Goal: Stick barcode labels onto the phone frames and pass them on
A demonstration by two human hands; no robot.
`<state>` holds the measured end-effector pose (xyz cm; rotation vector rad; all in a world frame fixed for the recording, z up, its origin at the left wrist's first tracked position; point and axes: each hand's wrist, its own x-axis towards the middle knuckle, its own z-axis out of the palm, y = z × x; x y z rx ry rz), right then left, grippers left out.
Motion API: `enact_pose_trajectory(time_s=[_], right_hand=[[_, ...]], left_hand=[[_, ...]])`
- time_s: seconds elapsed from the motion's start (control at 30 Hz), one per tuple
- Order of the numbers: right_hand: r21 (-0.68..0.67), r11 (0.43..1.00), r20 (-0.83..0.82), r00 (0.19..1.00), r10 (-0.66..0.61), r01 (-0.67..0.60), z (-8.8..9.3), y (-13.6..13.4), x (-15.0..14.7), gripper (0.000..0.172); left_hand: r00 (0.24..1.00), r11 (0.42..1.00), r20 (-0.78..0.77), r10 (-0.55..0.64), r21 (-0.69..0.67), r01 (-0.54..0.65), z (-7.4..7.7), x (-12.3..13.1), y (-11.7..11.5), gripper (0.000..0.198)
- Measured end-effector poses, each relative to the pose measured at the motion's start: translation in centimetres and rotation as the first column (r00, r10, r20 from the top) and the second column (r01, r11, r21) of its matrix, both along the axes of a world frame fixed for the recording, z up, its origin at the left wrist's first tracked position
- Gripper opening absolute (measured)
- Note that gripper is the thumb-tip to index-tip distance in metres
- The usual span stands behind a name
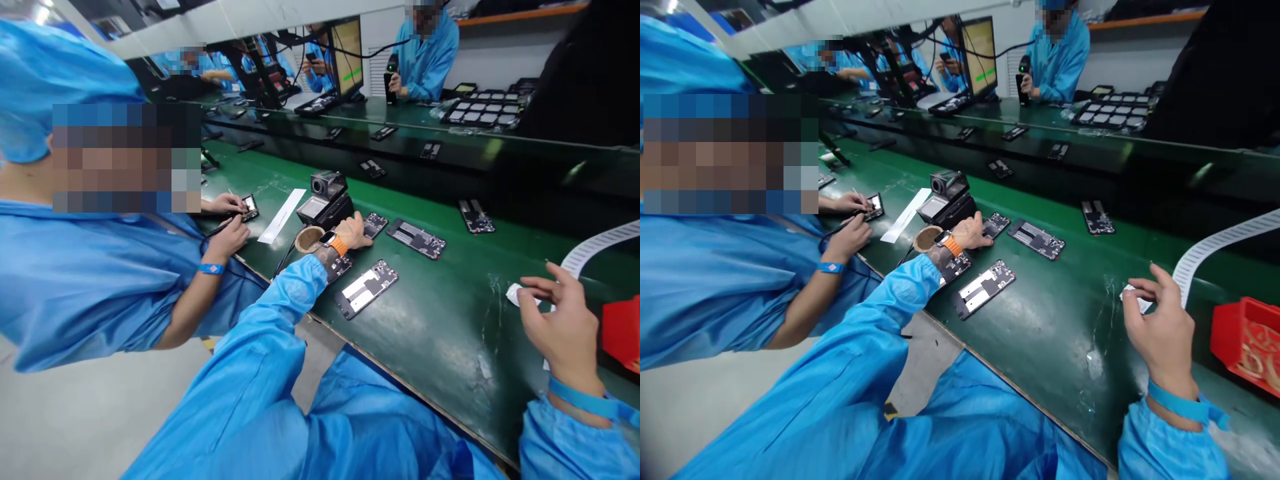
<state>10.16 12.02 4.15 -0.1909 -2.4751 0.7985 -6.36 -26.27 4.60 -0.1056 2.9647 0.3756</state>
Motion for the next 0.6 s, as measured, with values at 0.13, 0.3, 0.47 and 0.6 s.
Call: enact_pose_trajectory(time_s=[0.13,0.3,0.47,0.6], right_hand=[[-0.214,0.975,-0.03,0.998,0.053,-0.059,-0.1,-1.0,-0.2,0.06],[-0.77,0.604,-0.143,0.978,0.152,-0.206,-0.1,-5.3,-0.7,0.074],[-0.827,0.547,-0.267,0.947,-0.18,-0.129,-0.3,-4.3,-2.0,0.07],[-0.841,0.533,-0.228,0.956,-0.186,-0.097,-0.6,-1.7,-1.6,0.078]], left_hand=[[0.996,0.999,-0.092,-0.02,0.037,0.024,1.7,1.6,1.3,0.074],[0.883,0.843,-0.28,-0.377,0.29,0.452,3.4,6.5,11.3,0.076],[0.78,0.418,-0.214,-0.589,0.745,0.52,3.2,8.7,21.4,0.072],[0.681,-0.067,0.031,-0.732,0.991,-0.117,2.3,6.6,25.1,0.068]])
